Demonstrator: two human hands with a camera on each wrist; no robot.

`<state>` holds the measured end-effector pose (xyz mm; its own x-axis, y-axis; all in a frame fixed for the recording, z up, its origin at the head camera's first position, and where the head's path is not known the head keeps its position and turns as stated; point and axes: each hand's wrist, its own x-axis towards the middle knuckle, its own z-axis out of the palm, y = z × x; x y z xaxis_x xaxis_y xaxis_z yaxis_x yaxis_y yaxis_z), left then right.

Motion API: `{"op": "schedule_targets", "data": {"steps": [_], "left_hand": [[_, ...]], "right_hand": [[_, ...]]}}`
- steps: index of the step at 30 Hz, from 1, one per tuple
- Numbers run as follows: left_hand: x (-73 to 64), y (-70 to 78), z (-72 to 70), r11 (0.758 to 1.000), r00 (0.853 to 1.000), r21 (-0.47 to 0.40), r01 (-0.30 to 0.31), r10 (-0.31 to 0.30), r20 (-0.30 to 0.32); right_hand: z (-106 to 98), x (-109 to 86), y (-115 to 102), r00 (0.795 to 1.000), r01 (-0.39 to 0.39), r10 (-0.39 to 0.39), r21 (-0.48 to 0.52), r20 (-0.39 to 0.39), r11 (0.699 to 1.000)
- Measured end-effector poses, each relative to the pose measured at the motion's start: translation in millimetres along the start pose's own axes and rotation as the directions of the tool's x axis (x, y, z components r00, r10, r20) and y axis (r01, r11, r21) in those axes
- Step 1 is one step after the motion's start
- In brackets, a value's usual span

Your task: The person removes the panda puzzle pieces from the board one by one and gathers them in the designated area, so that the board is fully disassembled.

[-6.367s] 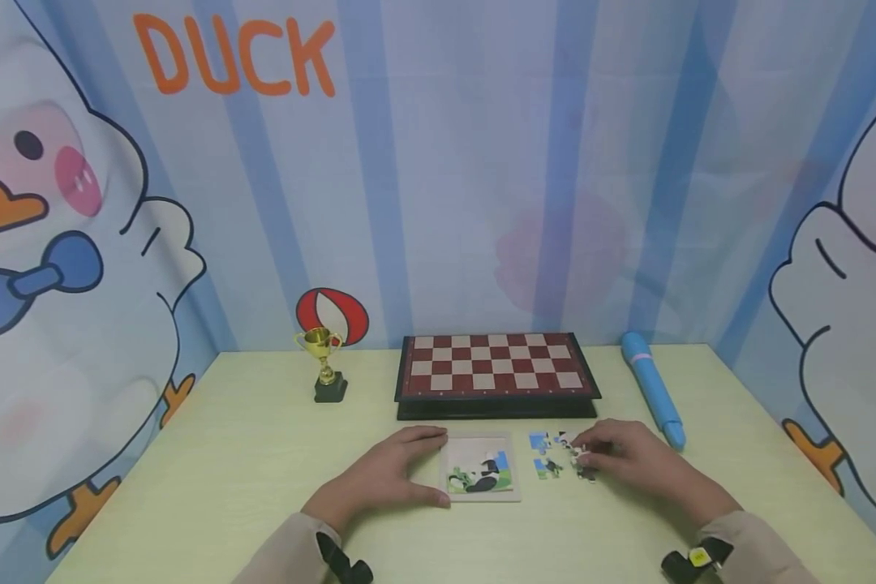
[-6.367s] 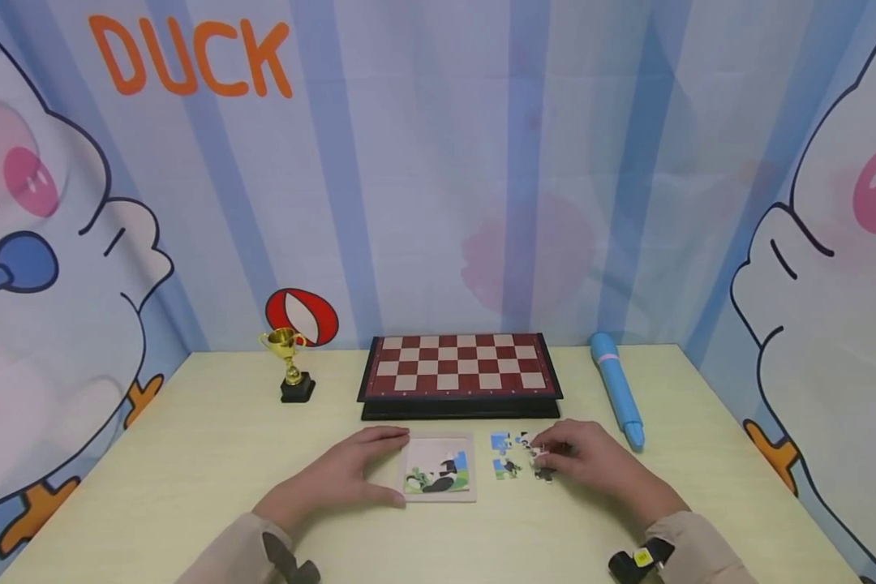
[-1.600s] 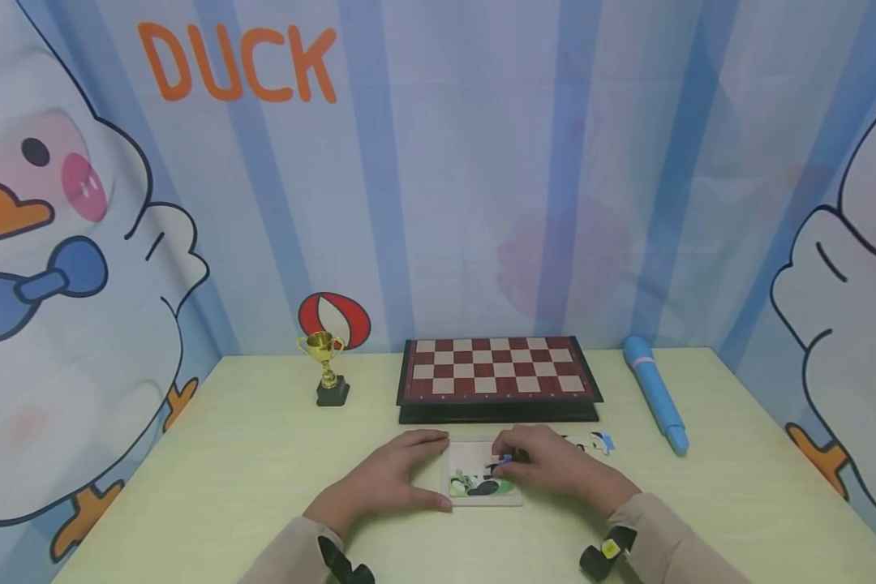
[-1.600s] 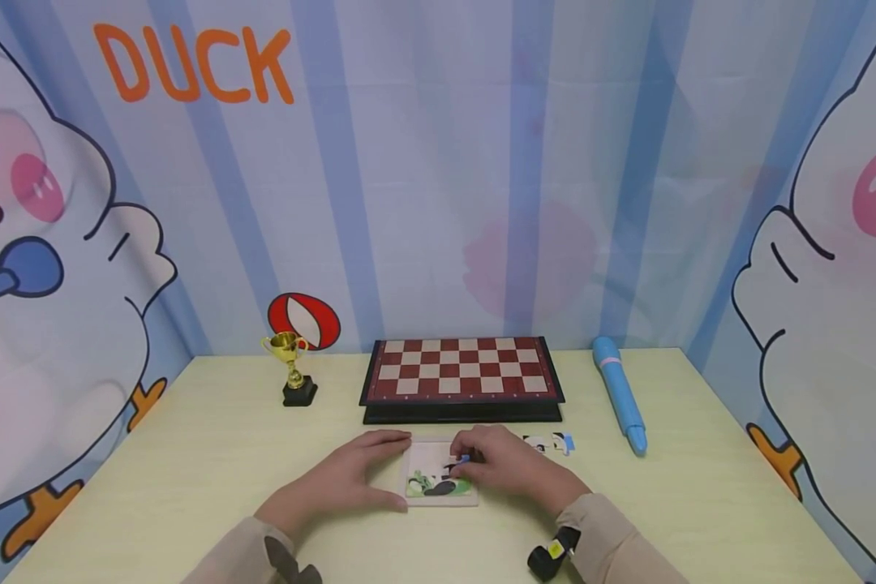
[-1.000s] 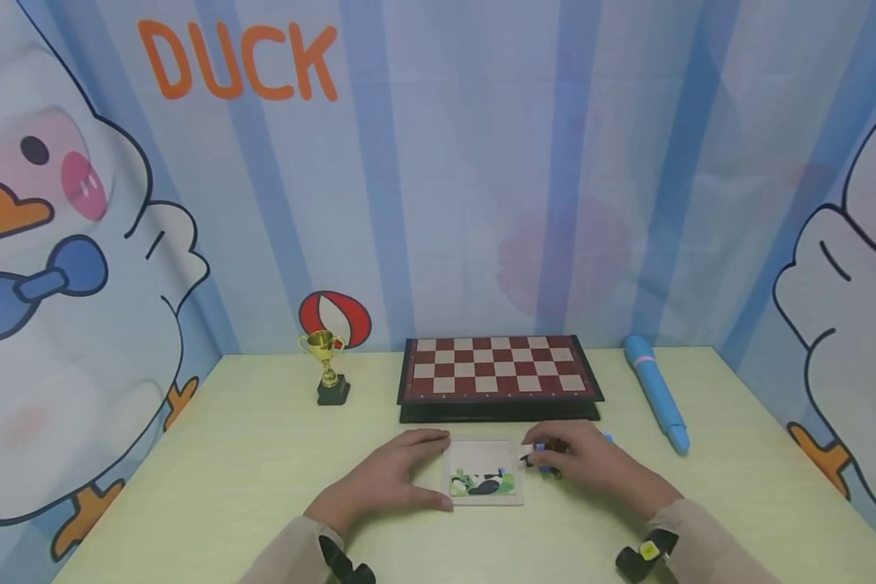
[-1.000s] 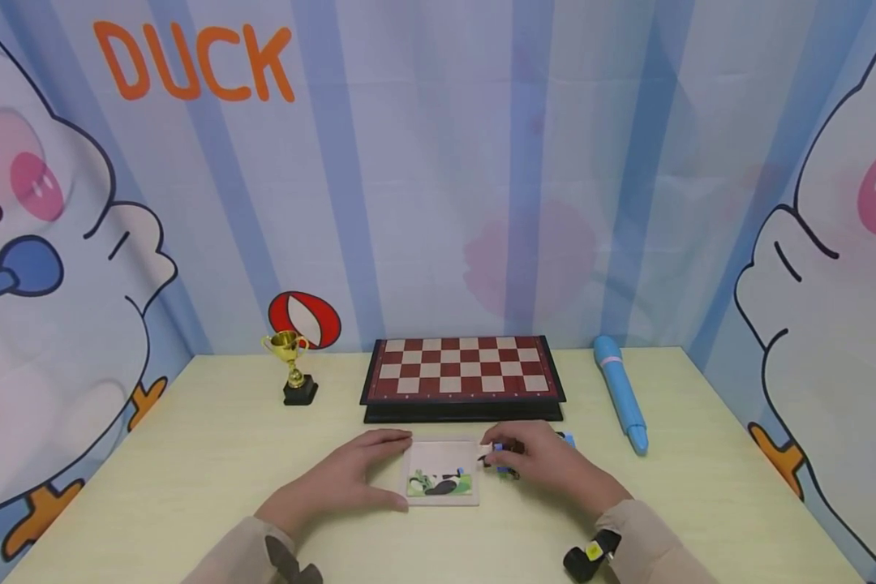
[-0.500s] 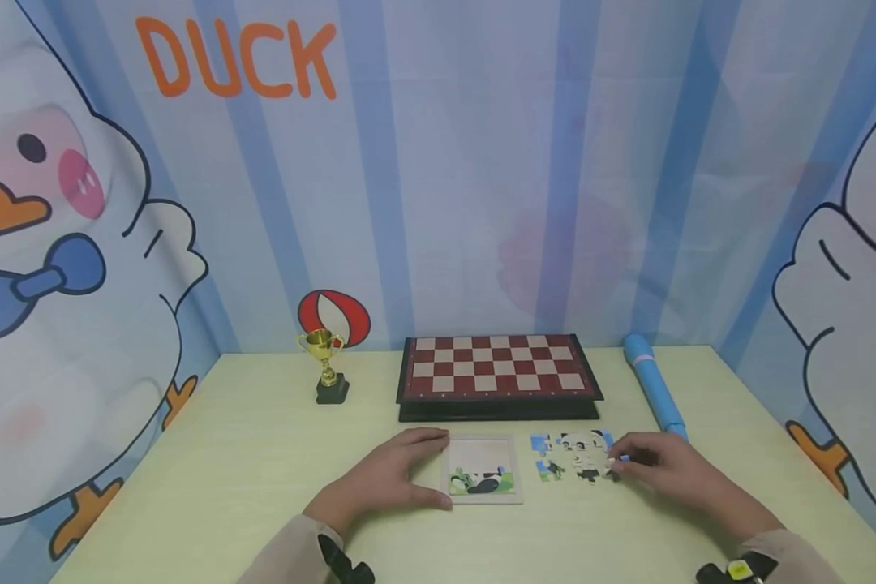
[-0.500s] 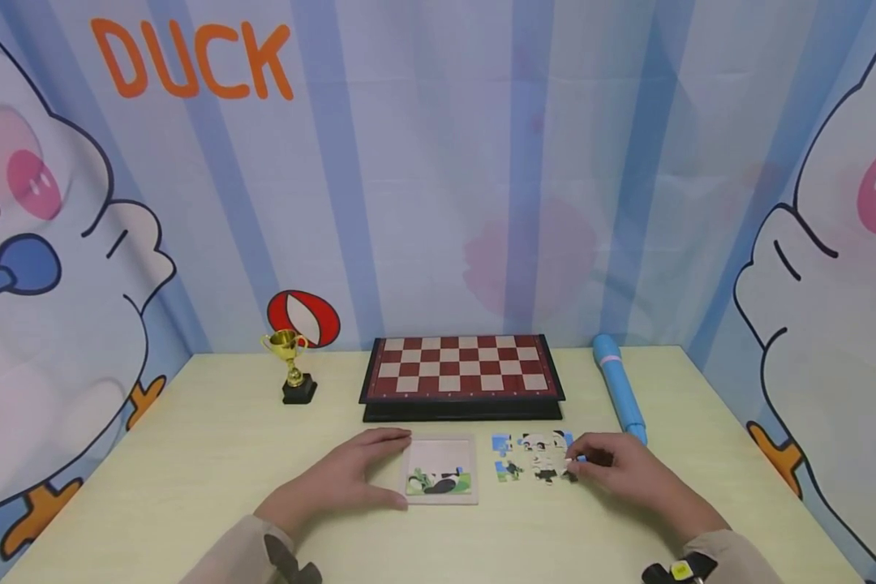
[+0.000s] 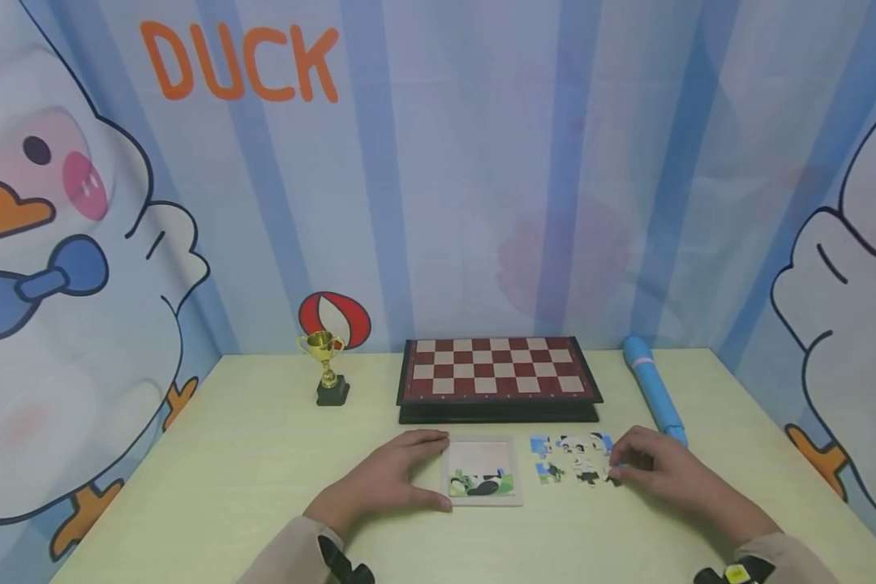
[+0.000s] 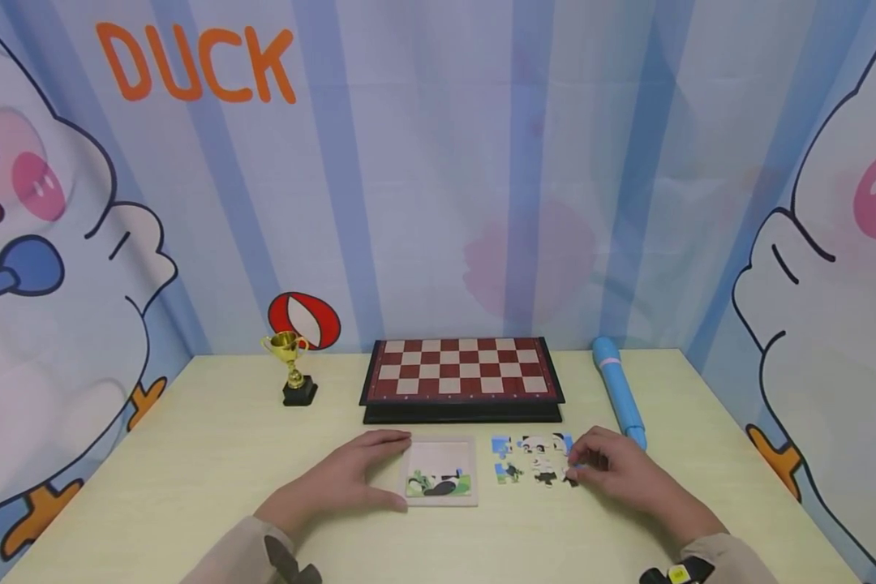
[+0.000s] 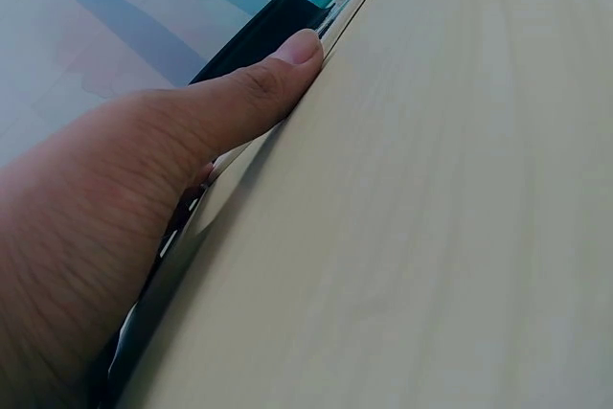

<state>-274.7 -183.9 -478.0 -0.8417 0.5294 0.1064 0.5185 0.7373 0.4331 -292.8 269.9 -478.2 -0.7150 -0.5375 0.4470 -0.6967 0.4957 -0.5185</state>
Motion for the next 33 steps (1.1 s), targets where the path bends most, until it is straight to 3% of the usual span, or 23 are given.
{"op": "schedule_targets", "data": {"steps": [6, 13, 18, 24, 33], "left_hand": [[-0.3, 2.9, -2.2, 1.000, 1.000, -0.004, 0.000, 0.000, 0.001], [-0.2, 4.5, -3.7, 1.000, 1.000, -0.004, 0.009, -0.009, 0.007], [-0.8, 4.4, -2.9, 1.000, 1.000, -0.004, 0.011, -0.011, 0.006], [-1.5, 1.8, -2.3, 1.000, 1.000, 0.001, 0.005, -0.005, -0.001], [-0.6, 1.7, -1.3, 1.000, 1.000, 0.011, -0.014, 0.014, -0.002]], "right_hand": [[-0.1, 1.1, -6.8, 0.998, -0.057, 0.057, -0.011, -0.014, 0.998], [12.0, 16.1, -32.5, 0.997, -0.065, 0.067, 0.071, -0.034, 0.995], [35.6, 35.0, -54.1, 0.999, 0.008, -0.013, 0.116, 0.048, 0.993], [71.4, 63.9, -77.6, 0.981, 0.118, -0.138, 0.151, 0.134, 0.982], [111.8, 105.7, -103.7, 0.957, 0.048, -0.086, 0.138, 0.277, 0.989]]}}
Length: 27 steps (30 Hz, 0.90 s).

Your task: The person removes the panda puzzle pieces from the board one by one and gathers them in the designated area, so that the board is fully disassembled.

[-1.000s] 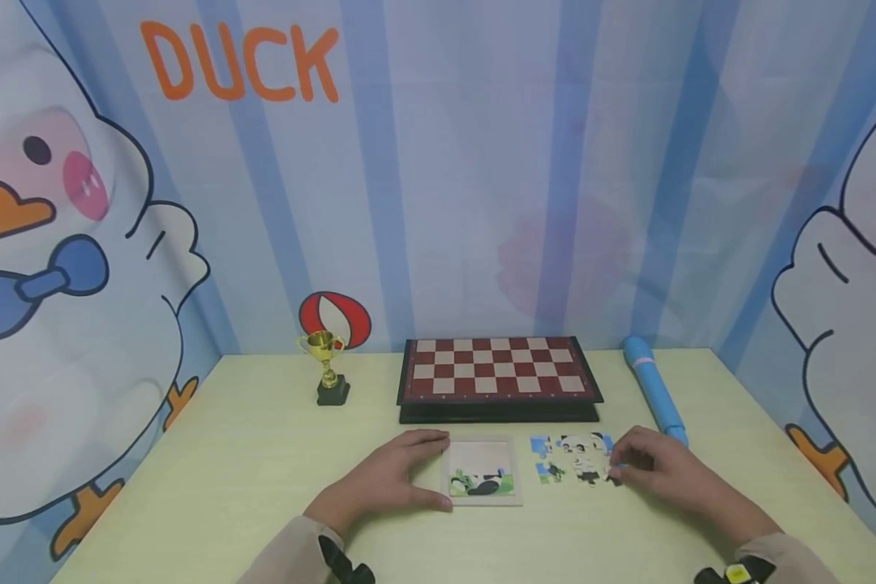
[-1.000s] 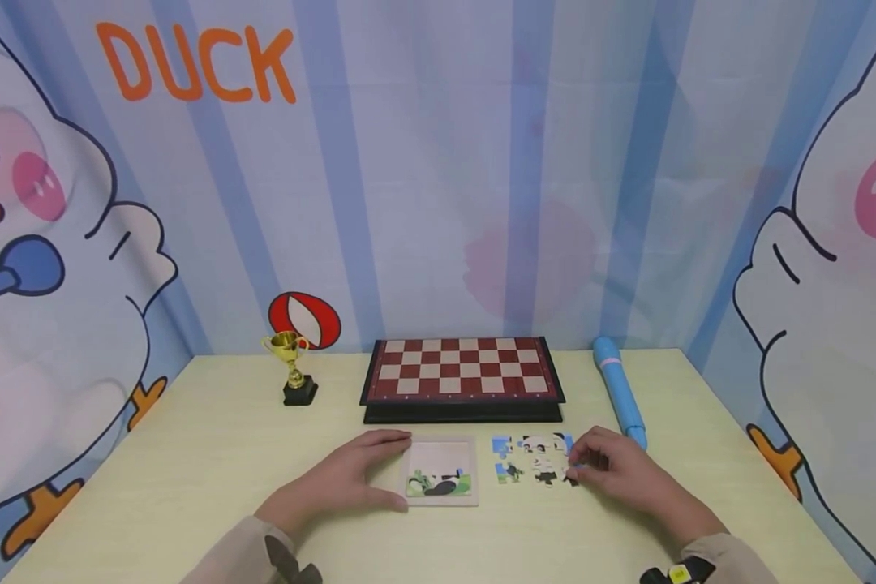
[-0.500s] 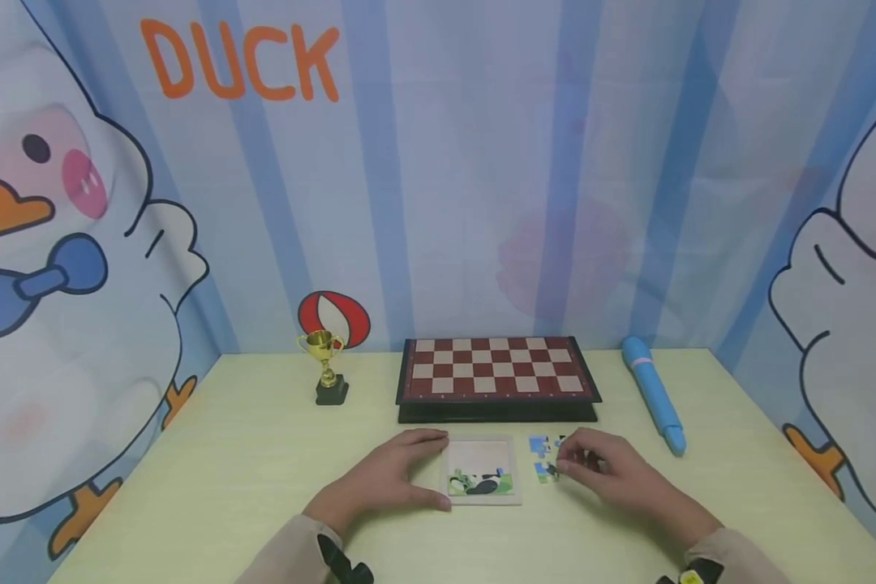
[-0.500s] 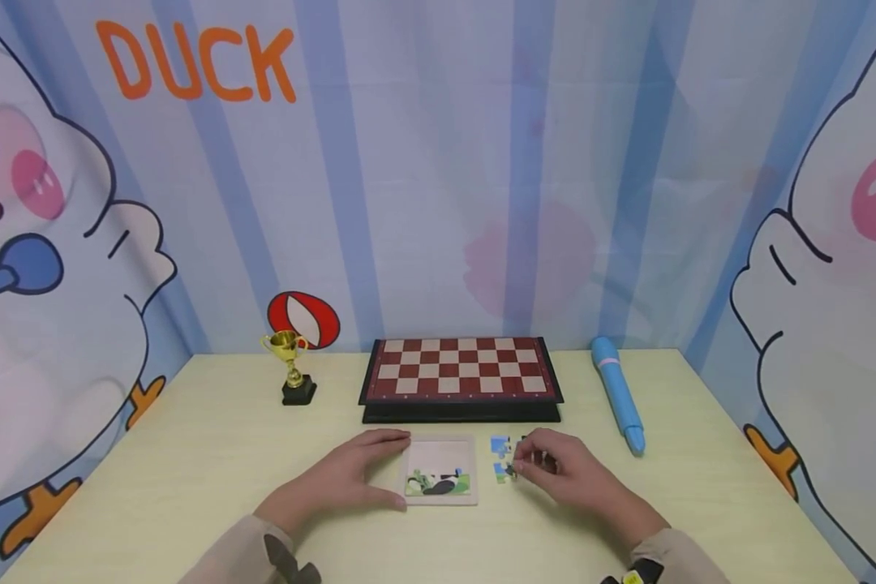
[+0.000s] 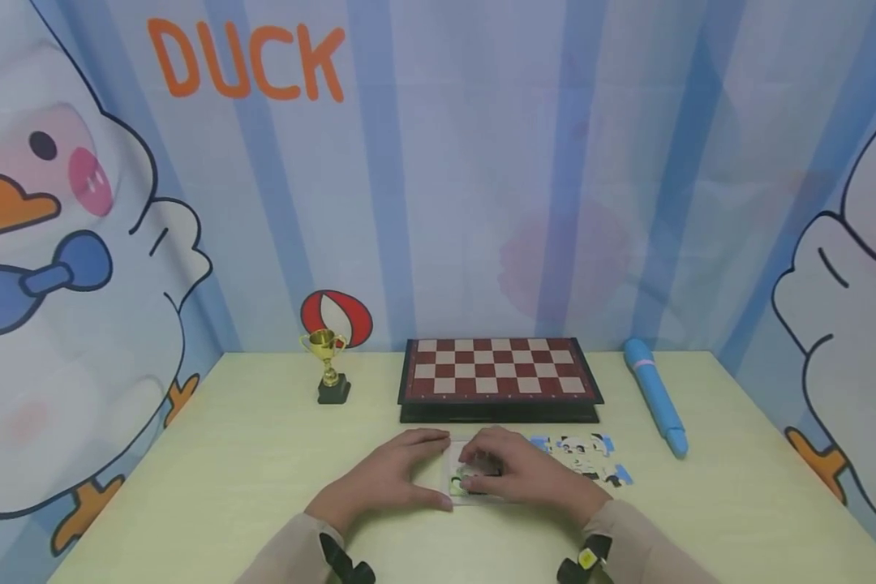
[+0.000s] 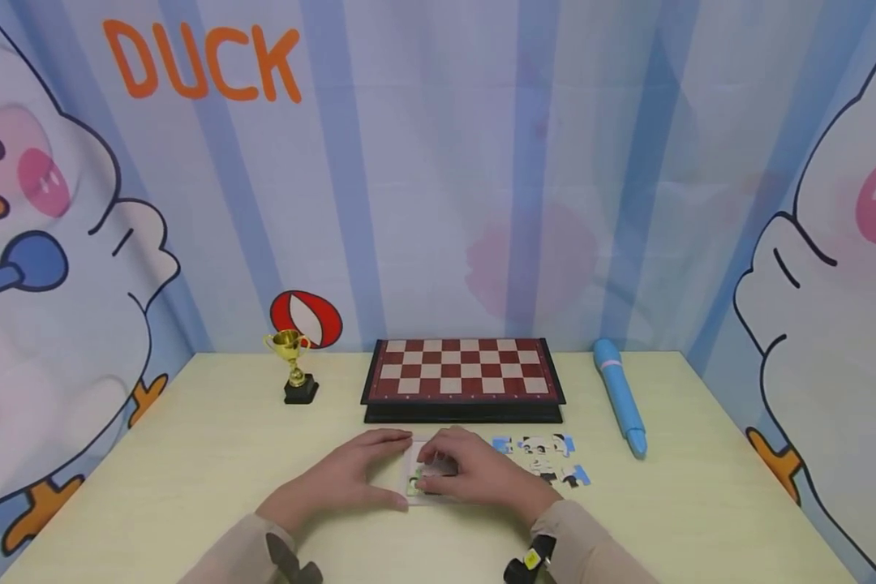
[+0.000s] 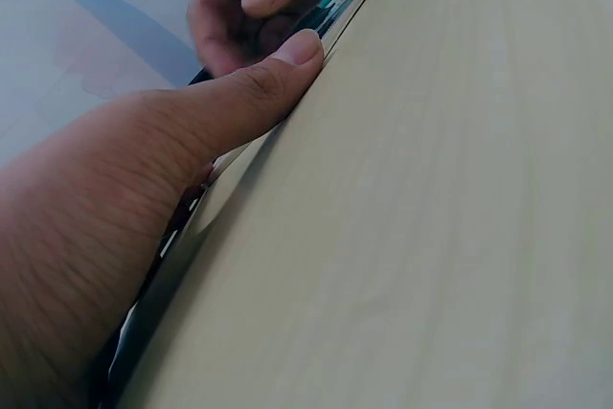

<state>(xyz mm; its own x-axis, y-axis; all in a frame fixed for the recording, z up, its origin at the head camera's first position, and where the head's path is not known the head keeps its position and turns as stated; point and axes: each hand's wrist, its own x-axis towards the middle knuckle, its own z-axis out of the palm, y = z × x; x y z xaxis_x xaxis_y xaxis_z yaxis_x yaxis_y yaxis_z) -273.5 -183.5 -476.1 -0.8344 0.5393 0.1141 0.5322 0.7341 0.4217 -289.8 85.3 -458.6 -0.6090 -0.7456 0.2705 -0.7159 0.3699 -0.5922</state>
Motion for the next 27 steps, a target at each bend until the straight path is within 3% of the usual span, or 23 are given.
{"op": "schedule_targets", "data": {"steps": [6, 14, 20, 27], "left_hand": [[1.1, -1.1, 1.1, 1.000, 1.000, 0.000, -0.007, 0.007, 0.006], [1.0, -1.0, 1.1, 1.000, 1.000, 0.009, 0.003, -0.003, 0.007], [-0.3, 0.4, 1.4, 1.000, 1.000, -0.001, 0.007, -0.007, 0.023], [0.3, -0.9, 1.2, 1.000, 1.000, 0.014, -0.007, 0.007, -0.003]], "right_hand": [[8.1, 12.1, 2.4, 0.998, -0.046, 0.049, -0.066, 0.038, 0.997], [7.1, 11.4, 1.8, 0.995, -0.057, 0.059, -0.034, 0.084, 0.998], [9.9, 10.8, 3.0, 0.993, -0.070, 0.072, -0.026, 0.092, 0.997], [10.4, 13.3, 2.5, 0.993, -0.087, 0.090, -0.040, 0.077, 0.995]]}}
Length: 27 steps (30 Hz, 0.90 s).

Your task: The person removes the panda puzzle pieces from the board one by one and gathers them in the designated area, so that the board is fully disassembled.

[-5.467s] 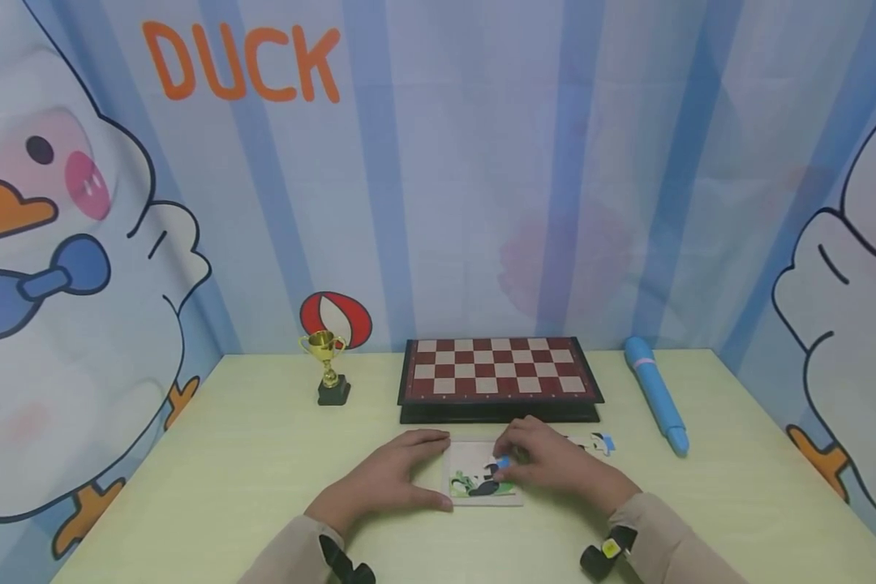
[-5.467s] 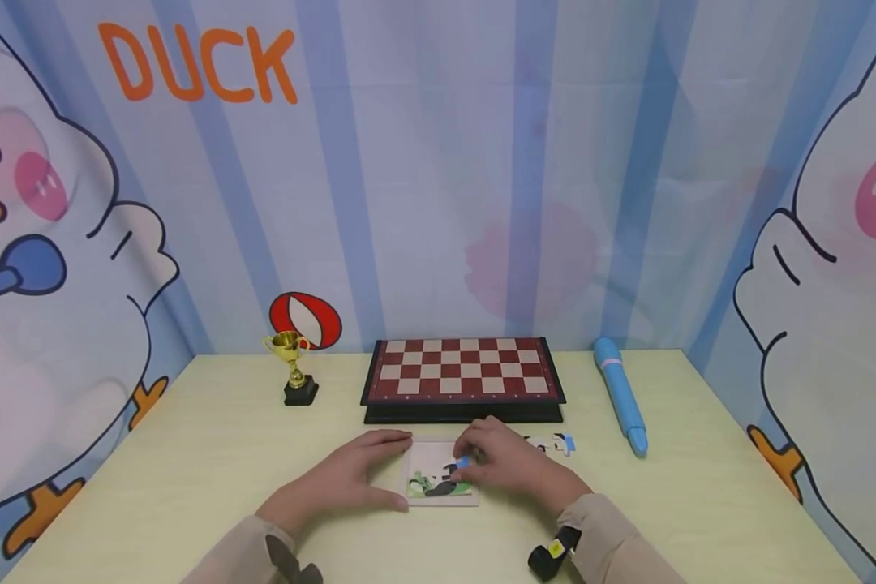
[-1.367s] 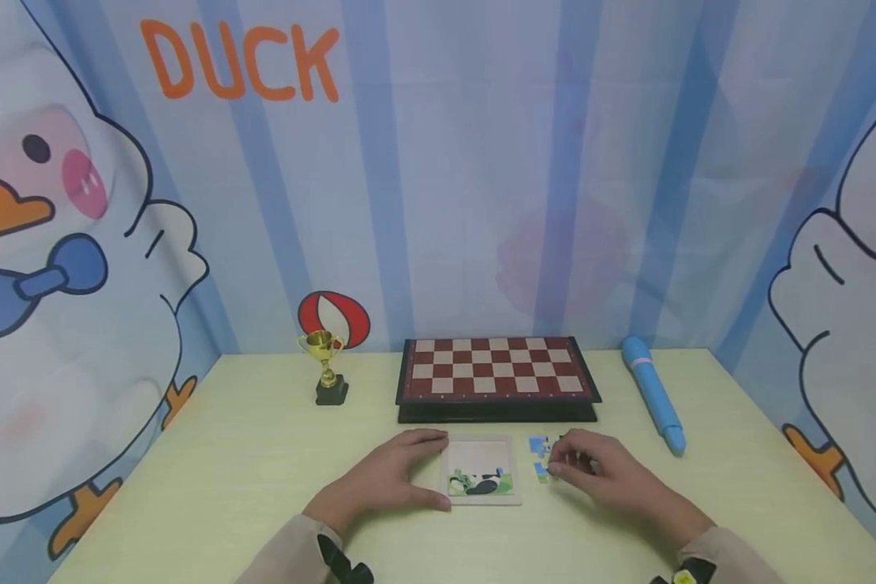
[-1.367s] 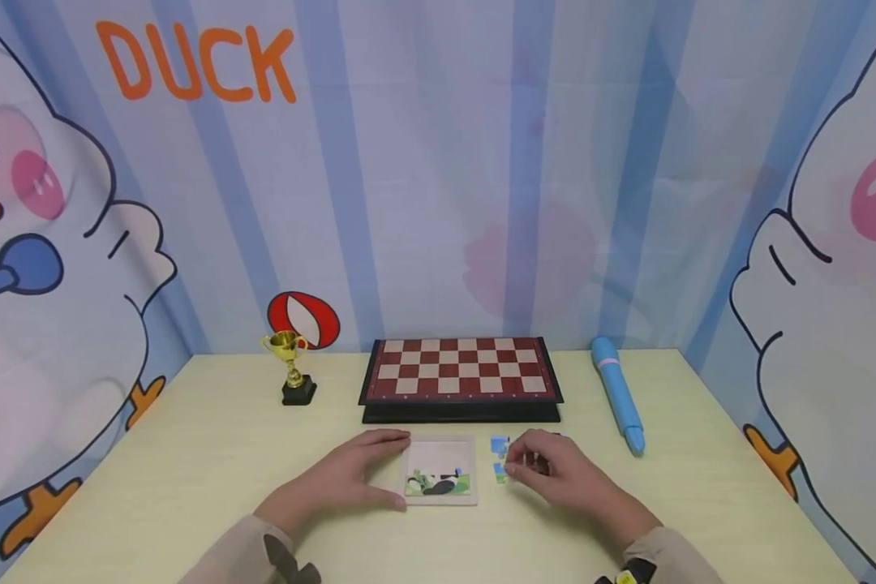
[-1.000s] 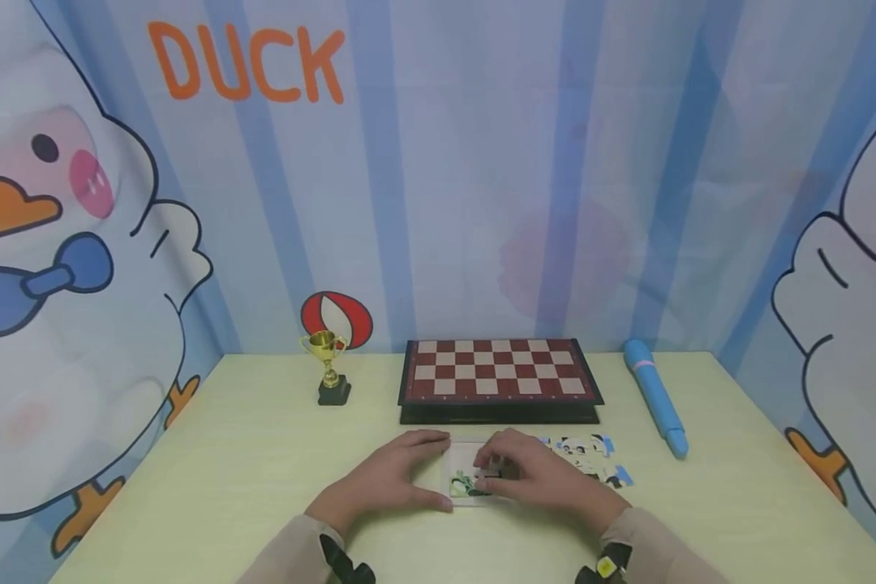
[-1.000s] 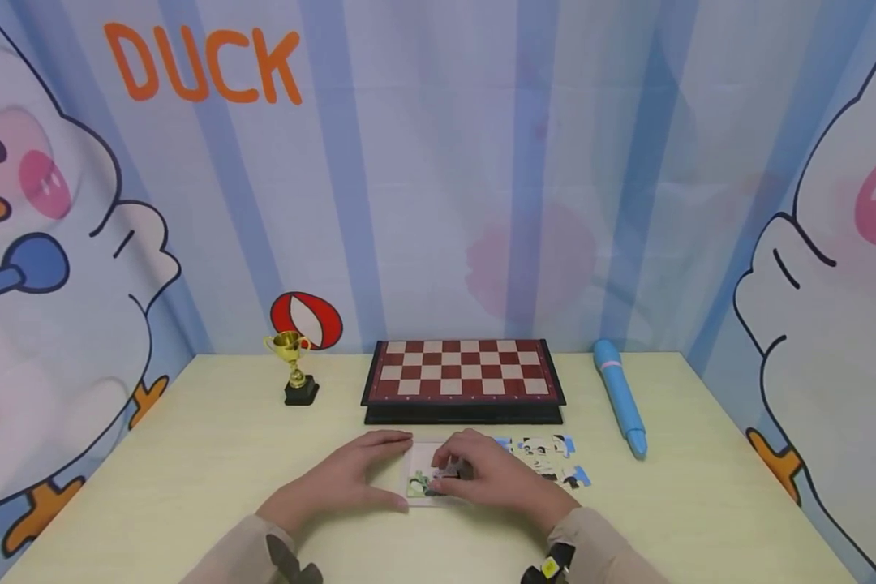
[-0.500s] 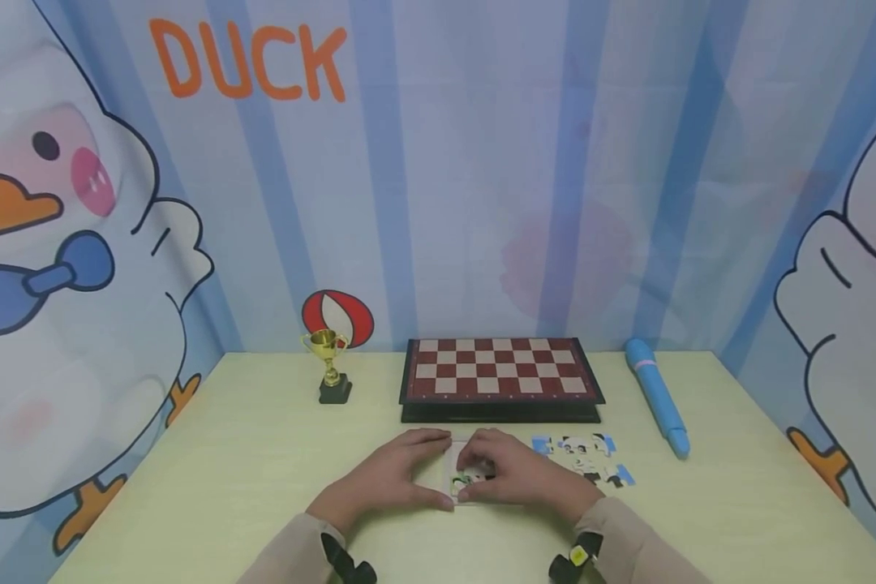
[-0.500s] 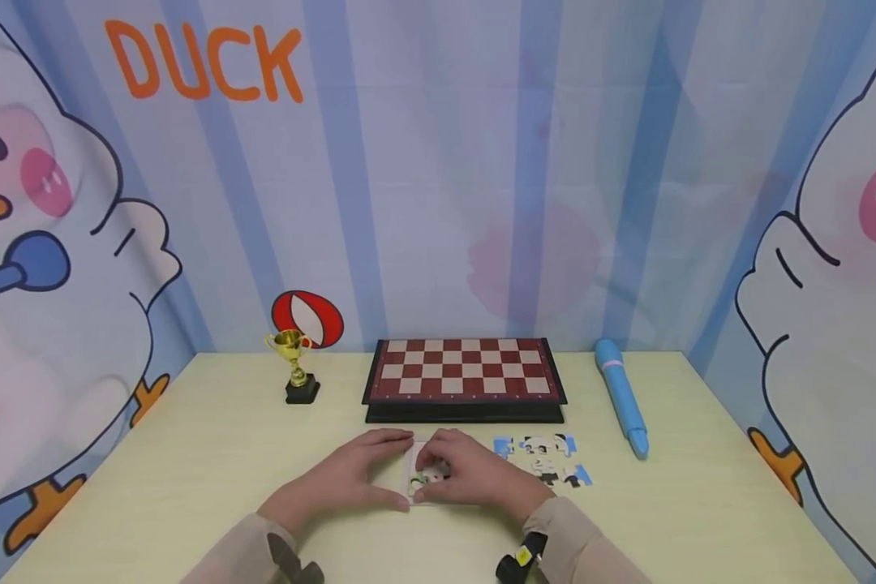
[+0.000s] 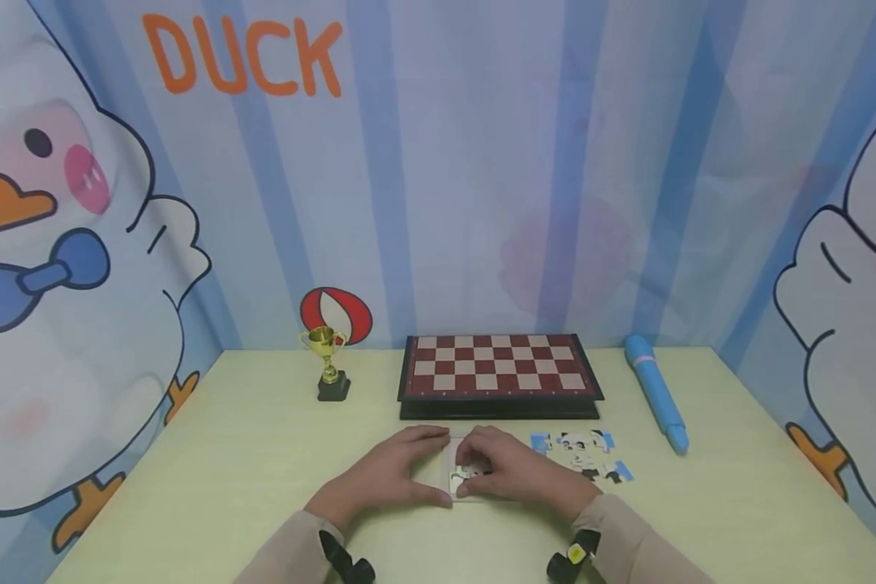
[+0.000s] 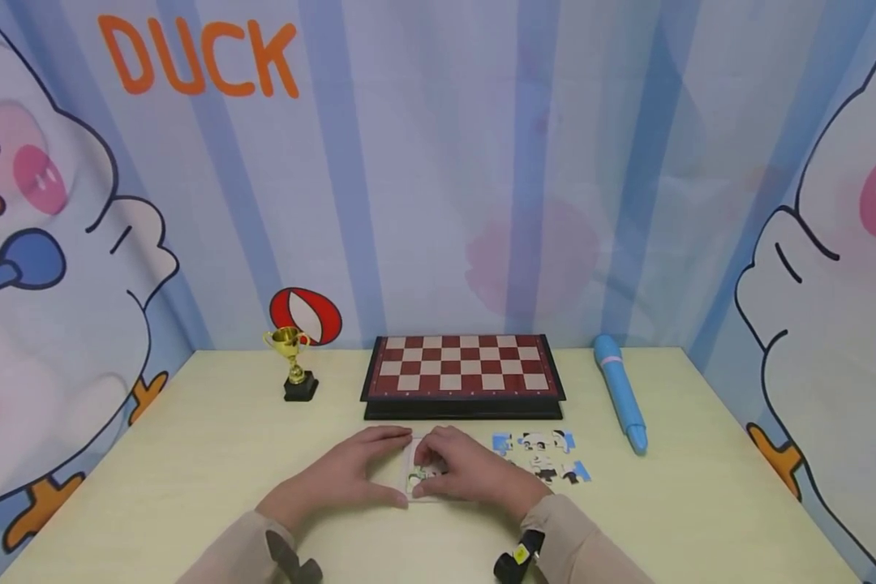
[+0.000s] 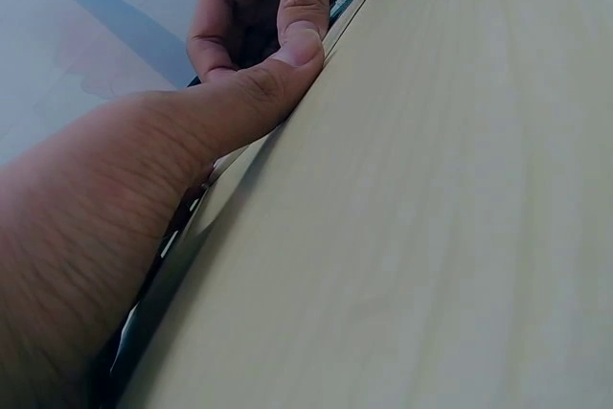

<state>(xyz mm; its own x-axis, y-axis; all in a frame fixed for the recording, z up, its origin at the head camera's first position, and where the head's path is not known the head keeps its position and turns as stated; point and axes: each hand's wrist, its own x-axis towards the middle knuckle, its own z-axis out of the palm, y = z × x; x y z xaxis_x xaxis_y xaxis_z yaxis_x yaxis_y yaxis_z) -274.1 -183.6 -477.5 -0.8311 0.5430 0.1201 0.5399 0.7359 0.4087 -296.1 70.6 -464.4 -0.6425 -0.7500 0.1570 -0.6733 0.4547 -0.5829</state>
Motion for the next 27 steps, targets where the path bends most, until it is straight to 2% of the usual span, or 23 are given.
{"op": "schedule_targets", "data": {"steps": [10, 19, 27], "left_hand": [[-0.9, -0.6, 0.2, 1.000, 1.000, -0.011, 0.011, -0.011, 0.005], [-0.1, -0.2, -1.3, 1.000, 1.000, -0.004, -0.001, 0.001, 0.000], [0.2, -1.3, -0.7, 1.000, 1.000, -0.015, 0.004, -0.004, 0.004]], "right_hand": [[-0.1, -0.5, -5.4, 1.000, -0.022, 0.022, 0.028, -0.001, 0.999], [-0.5, -0.9, -7.4, 0.998, 0.052, -0.051, 0.032, -0.045, 0.998], [0.8, 0.0, -5.4, 0.997, 0.065, -0.061, 0.073, -0.050, 0.995]]}}
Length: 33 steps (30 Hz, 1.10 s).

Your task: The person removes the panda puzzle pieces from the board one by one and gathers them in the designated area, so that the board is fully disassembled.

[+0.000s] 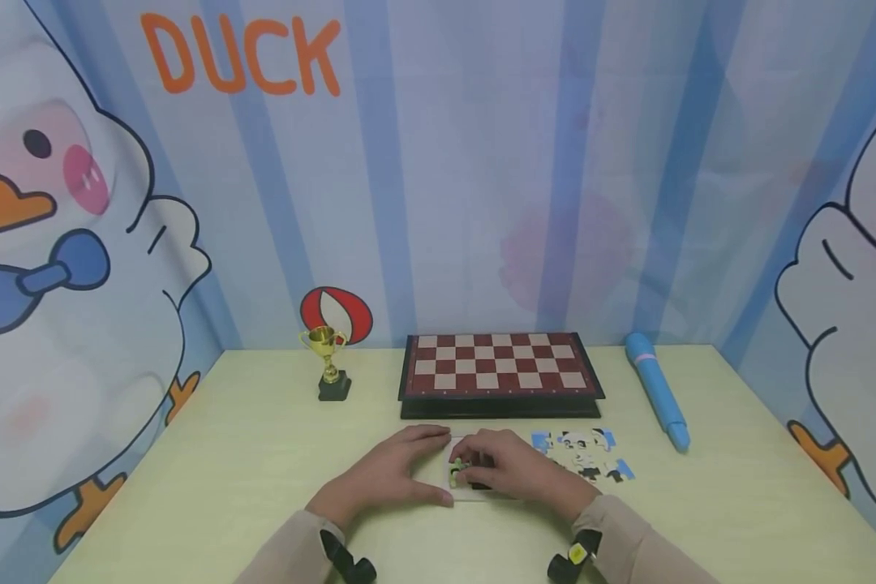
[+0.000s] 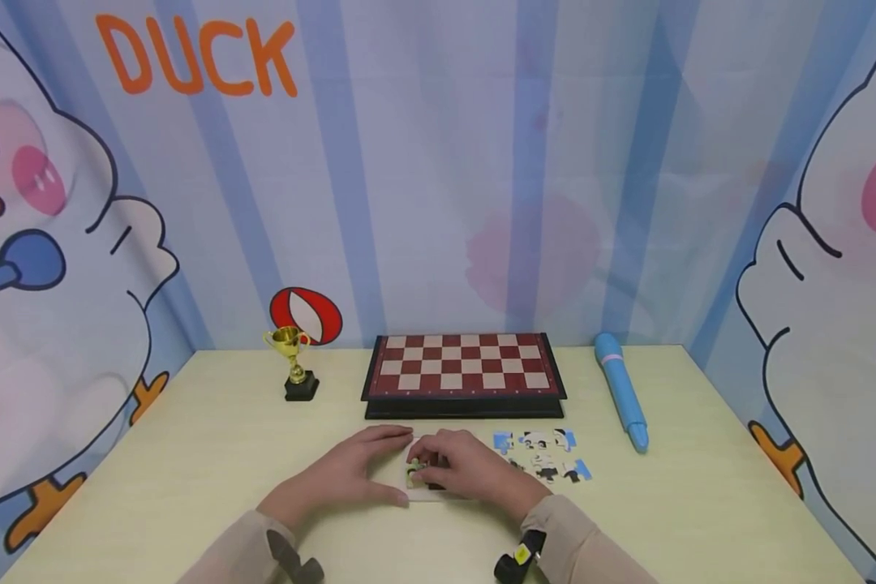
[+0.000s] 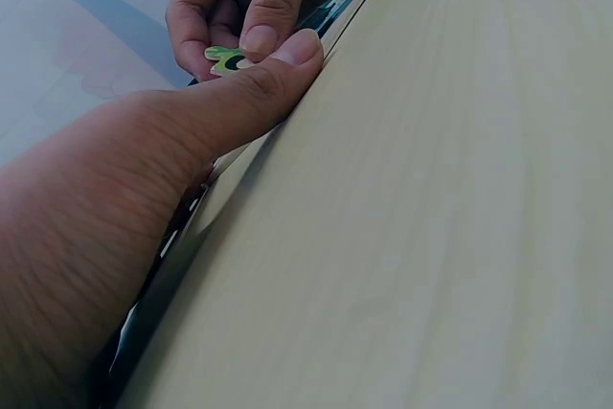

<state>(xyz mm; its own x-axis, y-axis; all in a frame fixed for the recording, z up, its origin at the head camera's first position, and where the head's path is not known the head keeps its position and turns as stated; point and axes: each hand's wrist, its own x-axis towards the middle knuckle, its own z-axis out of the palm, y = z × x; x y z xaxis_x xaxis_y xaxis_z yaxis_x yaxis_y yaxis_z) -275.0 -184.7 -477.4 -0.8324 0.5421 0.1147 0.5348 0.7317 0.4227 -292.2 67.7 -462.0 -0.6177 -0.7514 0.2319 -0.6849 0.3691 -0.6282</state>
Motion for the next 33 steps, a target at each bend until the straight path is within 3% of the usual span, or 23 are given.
{"op": "schedule_targets", "data": {"steps": [17, 23, 33], "left_hand": [[-3.1, 2.4, -0.1, 1.000, 1.000, -0.010, 0.005, -0.005, 0.018], [-3.1, 4.7, -1.7, 1.000, 1.000, -0.002, 0.011, -0.011, 0.010], [-2.0, 4.3, -2.7, 1.000, 1.000, -0.009, 0.017, -0.017, 0.008]], "right_hand": [[0.9, -4.4, -0.2, 1.000, -0.008, 0.010, 0.070, -0.029, 0.997], [-10.8, -17.7, 1.8, 0.998, -0.027, 0.031, 0.084, -0.046, 0.996], [-35.2, -59.9, 12.5, 0.996, 0.031, -0.029, 0.022, -0.079, 0.999]]}}
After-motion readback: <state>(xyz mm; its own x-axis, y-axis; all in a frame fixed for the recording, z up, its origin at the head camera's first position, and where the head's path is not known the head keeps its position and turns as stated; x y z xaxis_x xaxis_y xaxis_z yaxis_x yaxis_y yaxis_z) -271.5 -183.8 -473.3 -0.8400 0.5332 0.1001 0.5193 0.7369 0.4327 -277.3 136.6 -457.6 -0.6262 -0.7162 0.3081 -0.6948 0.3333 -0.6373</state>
